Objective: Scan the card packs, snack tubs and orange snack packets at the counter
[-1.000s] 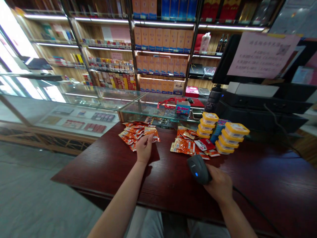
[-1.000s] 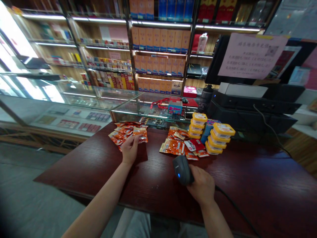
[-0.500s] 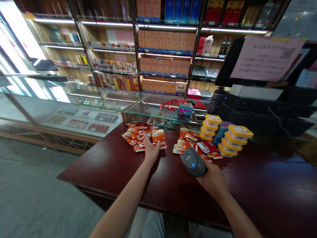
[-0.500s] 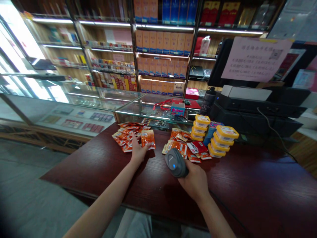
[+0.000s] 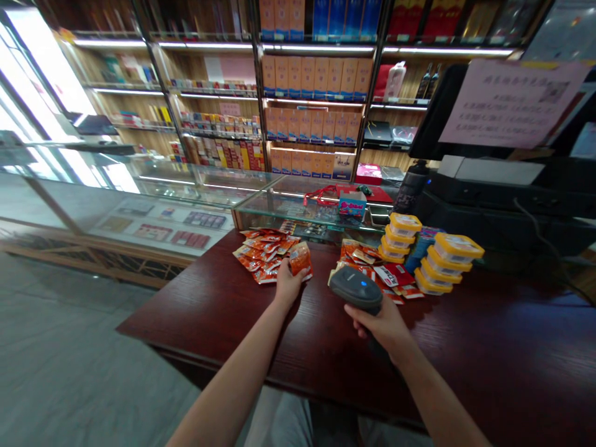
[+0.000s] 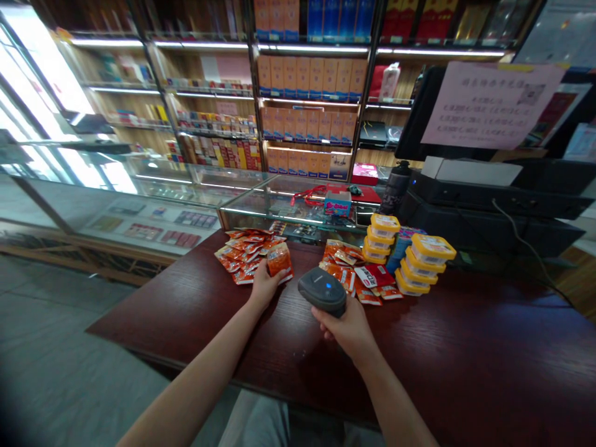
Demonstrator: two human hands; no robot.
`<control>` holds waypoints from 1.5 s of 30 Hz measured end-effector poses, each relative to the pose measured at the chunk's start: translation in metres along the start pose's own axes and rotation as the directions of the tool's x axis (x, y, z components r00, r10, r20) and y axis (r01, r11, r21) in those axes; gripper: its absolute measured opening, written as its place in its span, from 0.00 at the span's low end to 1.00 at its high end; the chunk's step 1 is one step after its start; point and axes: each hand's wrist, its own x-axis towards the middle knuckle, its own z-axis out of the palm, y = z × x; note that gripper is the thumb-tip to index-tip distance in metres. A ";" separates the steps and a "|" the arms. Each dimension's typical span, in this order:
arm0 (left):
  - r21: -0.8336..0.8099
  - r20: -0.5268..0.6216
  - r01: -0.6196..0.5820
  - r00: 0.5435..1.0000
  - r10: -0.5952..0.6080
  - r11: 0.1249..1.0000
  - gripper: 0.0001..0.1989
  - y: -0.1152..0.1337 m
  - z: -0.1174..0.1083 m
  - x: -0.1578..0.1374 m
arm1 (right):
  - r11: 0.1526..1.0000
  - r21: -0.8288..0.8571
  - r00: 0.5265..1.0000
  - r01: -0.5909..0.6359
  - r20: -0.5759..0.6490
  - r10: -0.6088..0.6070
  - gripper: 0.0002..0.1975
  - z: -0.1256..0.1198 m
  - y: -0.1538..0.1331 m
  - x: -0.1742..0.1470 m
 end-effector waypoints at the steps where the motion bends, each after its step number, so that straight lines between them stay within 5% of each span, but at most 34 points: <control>1: 0.013 0.001 -0.005 1.000 0.005 1.000 0.16 -0.001 0.000 0.000 | 1.000 0.009 1.000 -0.012 0.010 0.012 0.18 0.001 0.000 0.000; 9: 0.089 0.011 -0.024 1.000 0.023 0.996 0.15 0.000 -0.001 0.000 | 1.000 -0.009 1.000 0.013 -0.007 -0.013 0.16 0.004 0.005 0.002; 14: 0.052 0.012 -0.001 1.000 0.001 0.999 0.14 0.006 -0.001 -0.002 | 0.953 -0.252 0.985 0.168 -0.003 -0.174 0.13 -0.002 0.010 0.003; 16: 0.025 0.016 0.014 1.000 -0.014 1.000 0.15 0.007 -0.001 -0.002 | 0.823 -0.506 0.953 0.257 -0.008 -0.302 0.11 -0.010 0.014 0.002; 19: -0.047 0.048 0.047 0.998 -0.045 0.998 0.17 0.007 0.000 -0.001 | 0.508 -0.824 0.916 0.252 0.034 -0.399 0.13 -0.028 0.024 -0.003; 22: -0.027 0.042 0.060 0.997 -0.059 0.998 0.17 0.008 0.001 0.000 | 0.319 -0.905 0.876 0.281 0.106 -0.471 0.16 -0.045 0.040 -0.006; 25: 0.050 0.012 0.046 0.999 -0.047 0.998 0.16 0.012 0.000 0.001 | 0.219 -0.933 0.840 0.285 0.133 -0.526 0.14 -0.057 0.055 -0.007; 30: -0.149 0.090 0.191 0.980 -0.180 0.970 0.19 0.023 0.003 0.000 | 0.228 -0.913 0.773 0.339 0.133 -0.620 0.10 -0.063 0.066 -0.005; 34: -0.313 0.288 0.424 0.895 -0.340 0.850 0.19 0.035 0.019 0.001 | 0.262 -0.898 0.742 0.354 0.099 -0.663 0.12 -0.066 0.069 -0.004; 37: -0.265 0.311 0.508 0.850 -0.426 0.820 0.18 0.042 0.042 0.003 | 0.293 -0.886 0.728 0.359 0.070 -0.682 0.12 -0.068 0.072 -0.003; 41: -0.111 0.253 0.491 0.855 -0.453 0.864 0.16 0.042 0.078 0.008 | 0.310 -0.876 0.723 0.369 0.061 -0.688 0.12 -0.070 0.075 -0.002; 45: 0.081 0.206 0.270 0.937 -0.281 0.959 0.14 0.035 0.098 0.012 | 0.316 -0.879 0.732 0.356 0.051 -0.679 0.12 -0.071 0.074 -0.002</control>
